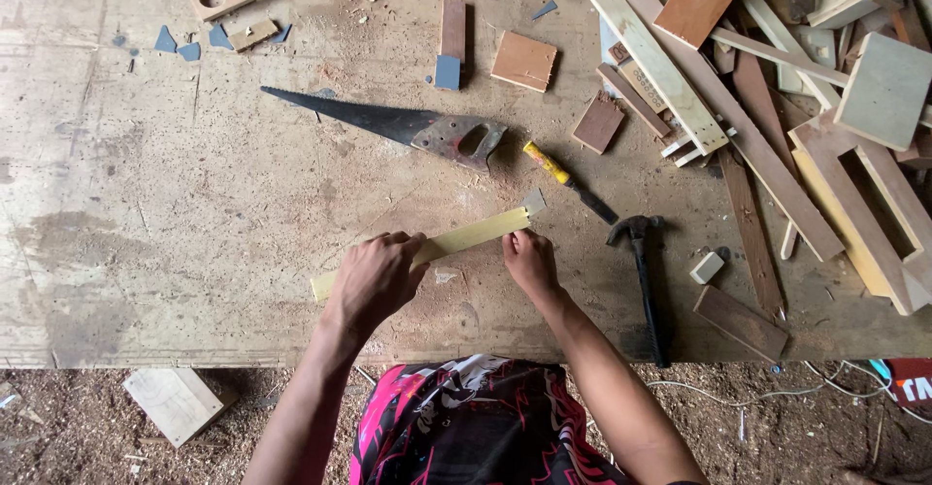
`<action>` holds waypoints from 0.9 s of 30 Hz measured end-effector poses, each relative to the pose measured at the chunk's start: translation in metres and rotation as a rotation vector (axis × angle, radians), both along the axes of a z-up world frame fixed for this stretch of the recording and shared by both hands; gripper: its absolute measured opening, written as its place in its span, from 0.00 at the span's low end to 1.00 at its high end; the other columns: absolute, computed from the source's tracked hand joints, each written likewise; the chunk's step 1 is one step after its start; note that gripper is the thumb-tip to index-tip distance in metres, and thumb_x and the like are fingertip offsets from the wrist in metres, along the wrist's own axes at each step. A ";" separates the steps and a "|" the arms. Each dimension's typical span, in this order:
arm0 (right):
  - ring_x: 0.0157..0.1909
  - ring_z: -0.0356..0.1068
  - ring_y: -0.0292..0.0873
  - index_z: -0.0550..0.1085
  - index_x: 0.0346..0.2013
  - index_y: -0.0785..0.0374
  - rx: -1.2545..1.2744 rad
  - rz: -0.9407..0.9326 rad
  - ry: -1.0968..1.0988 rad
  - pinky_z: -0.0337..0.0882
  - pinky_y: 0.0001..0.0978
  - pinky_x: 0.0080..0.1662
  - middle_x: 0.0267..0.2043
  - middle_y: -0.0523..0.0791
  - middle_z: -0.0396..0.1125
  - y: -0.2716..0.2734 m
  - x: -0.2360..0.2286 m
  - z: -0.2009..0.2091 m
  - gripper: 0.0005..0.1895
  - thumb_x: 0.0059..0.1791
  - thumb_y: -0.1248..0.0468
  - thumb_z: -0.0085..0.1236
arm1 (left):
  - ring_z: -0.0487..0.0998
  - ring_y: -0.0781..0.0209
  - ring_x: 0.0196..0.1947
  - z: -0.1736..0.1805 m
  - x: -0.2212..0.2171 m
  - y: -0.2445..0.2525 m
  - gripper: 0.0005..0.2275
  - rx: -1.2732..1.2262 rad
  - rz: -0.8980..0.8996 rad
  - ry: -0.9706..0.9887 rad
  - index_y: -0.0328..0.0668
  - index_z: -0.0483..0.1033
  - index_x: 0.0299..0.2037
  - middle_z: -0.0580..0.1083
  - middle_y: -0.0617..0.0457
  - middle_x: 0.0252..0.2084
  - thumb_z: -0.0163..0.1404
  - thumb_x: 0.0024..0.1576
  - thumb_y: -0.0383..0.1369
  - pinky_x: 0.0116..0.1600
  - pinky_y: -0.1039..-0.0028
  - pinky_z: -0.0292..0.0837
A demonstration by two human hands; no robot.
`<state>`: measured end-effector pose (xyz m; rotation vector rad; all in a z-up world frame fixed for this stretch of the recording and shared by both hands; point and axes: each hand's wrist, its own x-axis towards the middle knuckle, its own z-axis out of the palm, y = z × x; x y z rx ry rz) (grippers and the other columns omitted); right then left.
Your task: The person assembles a small wooden frame by hammering nails into a rectangular piece of wood, then attaching a thin strip along its edge. They repeatedly check alignment and fit, adjusting the pieces and tapping them with a hammer to secure the joint.
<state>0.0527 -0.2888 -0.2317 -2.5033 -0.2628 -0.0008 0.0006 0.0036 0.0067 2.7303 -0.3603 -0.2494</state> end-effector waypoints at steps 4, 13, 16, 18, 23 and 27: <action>0.16 0.65 0.35 0.75 0.30 0.66 0.008 0.041 -0.094 0.68 0.29 0.21 0.19 0.44 0.68 -0.002 0.002 0.003 0.15 0.57 0.62 0.49 | 0.82 0.55 0.28 0.002 0.002 -0.002 0.16 0.011 0.014 0.013 0.43 0.78 0.54 0.81 0.48 0.40 0.58 0.56 0.37 0.32 0.66 0.79; 0.16 0.66 0.37 0.75 0.32 0.66 -0.025 0.032 -0.017 0.69 0.31 0.22 0.19 0.45 0.69 -0.002 0.001 0.008 0.13 0.56 0.61 0.51 | 0.81 0.56 0.26 -0.003 0.000 -0.002 0.15 0.005 0.012 0.049 0.44 0.78 0.53 0.81 0.48 0.41 0.57 0.58 0.36 0.30 0.67 0.79; 0.19 0.68 0.37 0.75 0.31 0.66 -0.037 0.054 -0.065 0.70 0.31 0.24 0.20 0.46 0.70 -0.002 0.003 0.009 0.13 0.56 0.61 0.52 | 0.81 0.54 0.27 -0.001 0.001 -0.001 0.16 0.000 0.006 -0.013 0.44 0.79 0.53 0.81 0.47 0.40 0.58 0.56 0.37 0.32 0.65 0.79; 0.23 0.71 0.36 0.74 0.30 0.66 -0.004 0.095 -0.172 0.73 0.30 0.27 0.23 0.46 0.71 -0.003 0.003 0.009 0.13 0.55 0.62 0.52 | 0.82 0.51 0.29 0.001 -0.001 -0.001 0.16 -0.006 -0.005 -0.097 0.45 0.80 0.51 0.81 0.47 0.37 0.59 0.54 0.37 0.34 0.63 0.79; 0.20 0.71 0.37 0.75 0.29 0.65 -0.023 0.056 -0.020 0.73 0.30 0.26 0.22 0.45 0.72 -0.004 0.003 0.005 0.12 0.56 0.63 0.52 | 0.82 0.53 0.28 0.007 0.000 -0.002 0.15 -0.019 0.020 -0.018 0.47 0.80 0.52 0.81 0.47 0.38 0.57 0.55 0.38 0.32 0.64 0.79; 0.18 0.69 0.40 0.76 0.28 0.63 -0.052 0.015 0.078 0.72 0.32 0.25 0.19 0.46 0.70 -0.004 0.004 0.009 0.15 0.56 0.63 0.50 | 0.81 0.54 0.24 0.009 0.004 -0.007 0.13 0.003 0.039 0.143 0.52 0.79 0.55 0.80 0.48 0.41 0.52 0.61 0.37 0.26 0.65 0.78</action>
